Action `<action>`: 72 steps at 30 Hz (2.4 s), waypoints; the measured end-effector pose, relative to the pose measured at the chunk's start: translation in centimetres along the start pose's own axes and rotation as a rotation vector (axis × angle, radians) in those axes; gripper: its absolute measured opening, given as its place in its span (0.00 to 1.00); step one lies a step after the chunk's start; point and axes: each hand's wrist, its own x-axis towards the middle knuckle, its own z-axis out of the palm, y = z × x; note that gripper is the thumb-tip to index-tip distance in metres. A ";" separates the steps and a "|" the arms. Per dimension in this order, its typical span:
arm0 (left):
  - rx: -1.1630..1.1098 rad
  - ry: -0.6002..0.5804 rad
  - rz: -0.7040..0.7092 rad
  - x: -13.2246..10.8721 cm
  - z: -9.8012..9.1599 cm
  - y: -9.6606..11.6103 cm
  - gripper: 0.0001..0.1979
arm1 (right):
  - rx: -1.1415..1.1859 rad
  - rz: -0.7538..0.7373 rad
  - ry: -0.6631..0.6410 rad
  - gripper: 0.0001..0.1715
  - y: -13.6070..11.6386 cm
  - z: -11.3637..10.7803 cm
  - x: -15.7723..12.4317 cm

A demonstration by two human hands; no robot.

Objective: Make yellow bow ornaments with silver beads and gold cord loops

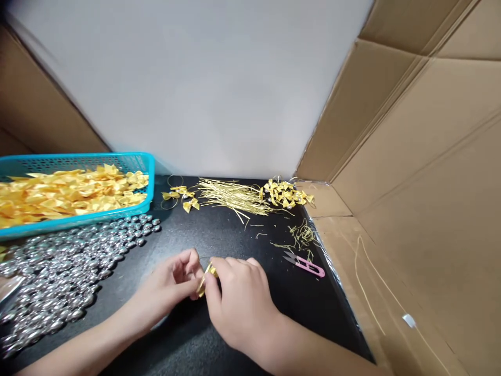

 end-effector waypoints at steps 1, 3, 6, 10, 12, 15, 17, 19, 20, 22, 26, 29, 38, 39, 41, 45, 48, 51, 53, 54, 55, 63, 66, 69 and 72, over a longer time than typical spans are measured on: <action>0.078 0.013 0.041 -0.1 0.1 -0.1 0.17 | -0.013 0.041 -0.013 0.13 0.0 0.1 0.2; 0.243 0.046 0.106 -0.3 0.3 -0.3 0.15 | 0.018 0.104 -0.065 0.12 0.2 0.4 0.7; 0.439 0.071 0.158 -0.4 0.3 -0.4 0.14 | 0.180 0.177 -0.133 0.12 1.1 0.9 1.4; 0.518 0.074 0.167 -0.1 0.0 -0.6 0.14 | 0.492 0.193 -0.143 0.14 2.4 1.8 2.2; 0.505 0.075 0.165 0.1 -0.3 -0.7 0.14 | 0.625 0.210 -0.118 0.14 2.7 2.1 2.5; 0.454 0.064 0.155 0.4 -0.5 -0.7 0.15 | 0.691 0.274 -0.078 0.11 2.9 2.4 2.7; 0.448 0.069 0.157 0.5 -0.6 -0.6 0.15 | 0.669 0.288 -0.050 0.10 2.8 2.6 2.8; 0.479 0.090 0.181 0.5 -0.5 -0.5 0.14 | 0.632 0.270 -0.037 0.10 2.7 2.7 3.0; 0.502 0.101 0.196 0.5 -0.5 -0.5 0.14 | 0.615 0.255 -0.042 0.10 2.6 2.8 3.1; 0.530 0.114 0.213 0.6 -0.6 -0.4 0.14 | 0.609 0.223 -0.070 0.10 2.6 2.9 3.5; 0.425 0.093 0.175 0.8 -1.0 0.1 0.14 | 0.784 0.236 -0.130 0.08 2.7 2.8 4.2; 0.240 0.049 0.105 1.0 -1.3 1.0 0.16 | 0.988 0.245 -0.187 0.13 2.7 2.5 4.4; 0.031 0.060 0.045 1.3 -1.6 2.6 0.16 | 0.933 0.090 -0.403 0.26 3.0 0.1 3.9; 0.033 0.073 0.049 1.4 -1.8 2.6 0.17 | 0.878 0.070 -0.407 0.25 3.1 -0.3 3.8; 0.035 0.100 0.060 1.6 -2.3 2.8 0.18 | 0.765 0.042 -0.409 0.23 3.1 -1.1 3.7; 0.030 0.147 0.073 2.2 -3.5 3.1 0.20 | 0.566 0.025 -0.344 0.20 3.0 -2.2 3.5; 0.065 0.156 0.099 2.3 -3.9 3.4 0.21 | 0.494 -0.004 -0.228 0.14 2.5 -2.2 3.5; 0.127 0.160 0.161 2.3 -3.7 3.6 0.19 | 0.374 -0.125 -0.019 0.04 1.9 -1.3 3.7; 0.177 0.154 0.207 2.2 -3.5 3.7 0.18 | 0.233 -0.264 0.084 0.08 1.5 -0.4 3.9; 0.207 0.155 0.231 2.2 -3.4 3.8 0.18 | 0.160 -0.328 0.115 0.10 1.3 0.0 4.1; 0.244 0.164 0.260 2.2 -3.3 3.9 0.18 | 0.094 -0.375 0.138 0.13 1.1 0.4 4.3; 0.681 0.268 0.447 2.6 -2.8 6.4 0.16 | -0.091 -0.339 0.333 0.26 0.7 2.0 6.4; 0.749 0.273 0.448 3.0 -2.7 7.0 0.14 | -0.049 -0.295 0.391 0.17 0.9 2.2 7.1; 0.758 0.252 0.415 3.5 -3.0 6.9 0.14 | 0.028 -0.221 0.373 0.13 1.0 2.2 7.4; 0.703 0.211 0.380 3.7 -3.6 6.5 0.15 | 0.159 -0.142 0.246 0.09 1.1 1.7 7.4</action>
